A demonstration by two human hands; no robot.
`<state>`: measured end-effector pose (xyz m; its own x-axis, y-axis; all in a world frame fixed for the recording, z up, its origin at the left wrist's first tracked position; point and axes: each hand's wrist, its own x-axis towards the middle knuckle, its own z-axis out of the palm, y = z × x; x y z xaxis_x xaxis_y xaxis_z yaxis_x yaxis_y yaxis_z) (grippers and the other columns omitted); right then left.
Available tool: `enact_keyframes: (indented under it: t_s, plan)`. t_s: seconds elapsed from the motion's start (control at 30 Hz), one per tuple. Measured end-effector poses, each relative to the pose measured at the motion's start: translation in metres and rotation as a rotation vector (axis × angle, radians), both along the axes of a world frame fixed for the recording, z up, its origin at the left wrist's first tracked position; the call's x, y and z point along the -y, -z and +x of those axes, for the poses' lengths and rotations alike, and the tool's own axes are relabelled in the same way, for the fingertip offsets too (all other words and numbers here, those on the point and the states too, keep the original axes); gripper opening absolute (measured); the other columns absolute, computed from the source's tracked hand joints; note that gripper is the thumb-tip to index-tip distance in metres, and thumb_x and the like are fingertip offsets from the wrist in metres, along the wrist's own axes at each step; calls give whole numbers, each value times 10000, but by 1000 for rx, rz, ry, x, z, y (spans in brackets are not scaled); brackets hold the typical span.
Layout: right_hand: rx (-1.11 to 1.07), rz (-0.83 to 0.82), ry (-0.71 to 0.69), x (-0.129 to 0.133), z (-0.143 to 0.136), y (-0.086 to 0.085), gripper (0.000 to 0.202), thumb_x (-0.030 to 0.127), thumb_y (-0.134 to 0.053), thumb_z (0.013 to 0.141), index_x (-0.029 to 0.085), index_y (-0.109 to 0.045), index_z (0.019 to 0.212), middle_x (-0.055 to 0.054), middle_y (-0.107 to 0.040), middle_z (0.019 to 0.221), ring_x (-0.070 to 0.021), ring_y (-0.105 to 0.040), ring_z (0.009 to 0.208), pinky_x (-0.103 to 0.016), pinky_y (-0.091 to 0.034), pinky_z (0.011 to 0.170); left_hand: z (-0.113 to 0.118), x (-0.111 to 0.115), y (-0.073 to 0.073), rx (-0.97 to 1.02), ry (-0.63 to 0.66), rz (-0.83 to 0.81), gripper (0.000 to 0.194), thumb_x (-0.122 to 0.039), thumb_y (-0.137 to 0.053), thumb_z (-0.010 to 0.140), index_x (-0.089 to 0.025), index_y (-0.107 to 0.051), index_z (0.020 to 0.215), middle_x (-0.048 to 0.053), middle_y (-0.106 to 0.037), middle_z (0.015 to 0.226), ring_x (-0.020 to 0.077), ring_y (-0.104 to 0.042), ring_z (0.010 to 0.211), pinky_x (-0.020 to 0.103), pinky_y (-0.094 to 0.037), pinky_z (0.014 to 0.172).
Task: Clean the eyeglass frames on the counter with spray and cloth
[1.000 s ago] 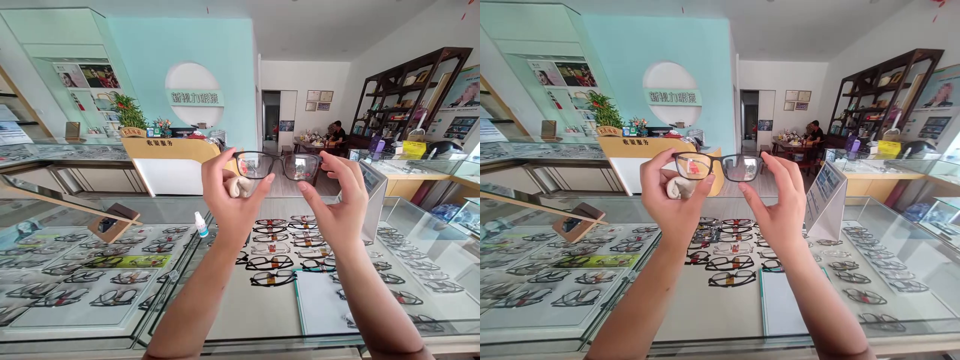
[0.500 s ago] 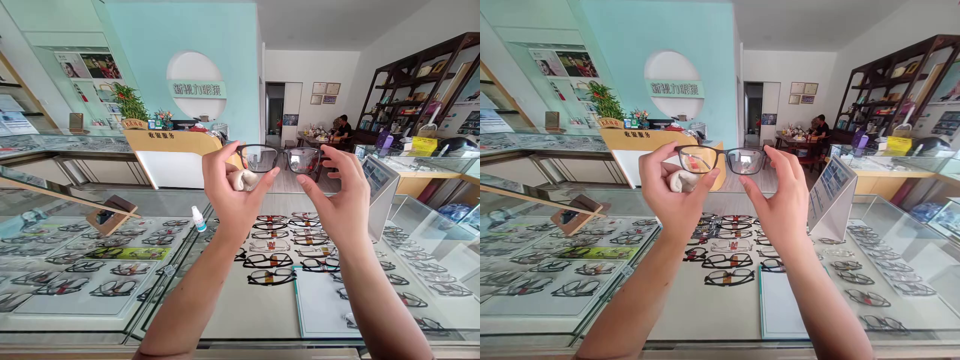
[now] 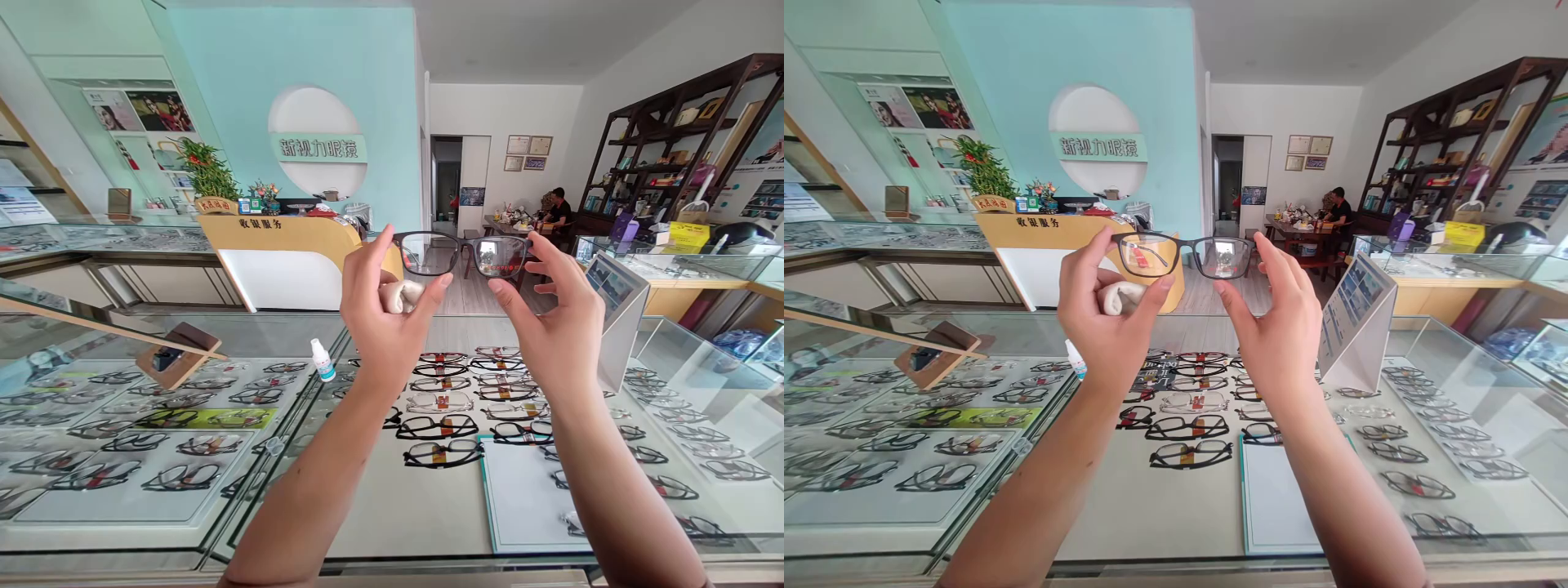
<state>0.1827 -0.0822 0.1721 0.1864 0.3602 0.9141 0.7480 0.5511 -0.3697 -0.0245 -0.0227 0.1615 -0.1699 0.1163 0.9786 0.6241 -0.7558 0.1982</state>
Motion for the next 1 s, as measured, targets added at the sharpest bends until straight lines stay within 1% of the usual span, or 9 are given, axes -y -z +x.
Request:
enact_keyframes:
  t_s: [0.1, 0.2, 0.3, 0.37, 0.6, 0.73, 1.0]
  plan:
    - [9, 5, 21, -1, 0, 1, 620, 520, -750, 1043, 300, -653, 1615, -144, -801, 1420, -350, -798, 1188, -607, -691, 996, 1, 0, 1, 12, 8, -7, 762, -654, -847, 982, -286, -601, 1603, 125, -712, 1435, 201, -701, 970, 376, -620, 819]
    - [26, 11, 26, -1, -1, 1, 636, 506, -731, 1055, 296, -629, 1646, -156, -786, 1442, -356, -799, 1187, -620, -691, 1001, 2, 1, 1, 32, 24, -26, 730, -652, -864, 968, -280, -638, 1553, 116, -728, 1433, 177, -692, 916, 367, -626, 809]
    - [38, 21, 32, -1, -2, 2, 648, 505, -718, 1063, 294, -612, 1666, -157, -788, 1433, -363, -801, 1187, -625, -695, 1000, 3, 3, 0, 38, 21, -37, 737, -662, -868, 959, -273, -643, 1543, 117, -732, 1439, 174, -694, 915, 363, -623, 807]
    - [44, 21, 46, -1, -2, 2, 646, 505, -713, 1066, 290, -612, 1666, -156, -794, 1425, -365, -803, 1187, -619, -700, 992, 3, 5, -1, 37, 24, -45, 738, -662, -868, 959, -275, -643, 1546, 118, -732, 1442, 177, -692, 916, 365, -617, 805]
    - [47, 6, 90, 0, -3, 2, 643, 515, -719, 1056, 283, -619, 1648, -152, -803, 1423, -348, -813, 1162, -572, -714, 963, 6, 8, -1, 60, 78, -62, 687, -598, -903, 948, -294, -667, 1518, 107, -749, 1421, 147, -618, 806, 362, -602, 786]
    - [50, 4, 92, 0, -3, 2, 646, 532, -711, 1052, 275, -623, 1638, -150, -819, 1375, -340, -817, 1129, -573, -717, 953, 8, 8, 0, 62, 58, -41, 690, -595, -902, 949, -292, -655, 1516, 94, -741, 1401, 143, -604, 799, 354, -598, 775]
    - [28, -6, 79, 1, -4, 0, 631, 499, -729, 1036, 258, -647, 1613, -148, -831, 1340, -338, -822, 1117, -583, -715, 955, 9, 10, 0, 48, 19, -39, 688, -606, -877, 968, -293, -630, 1528, 87, -725, 1410, 136, -595, 797, 347, -599, 775]
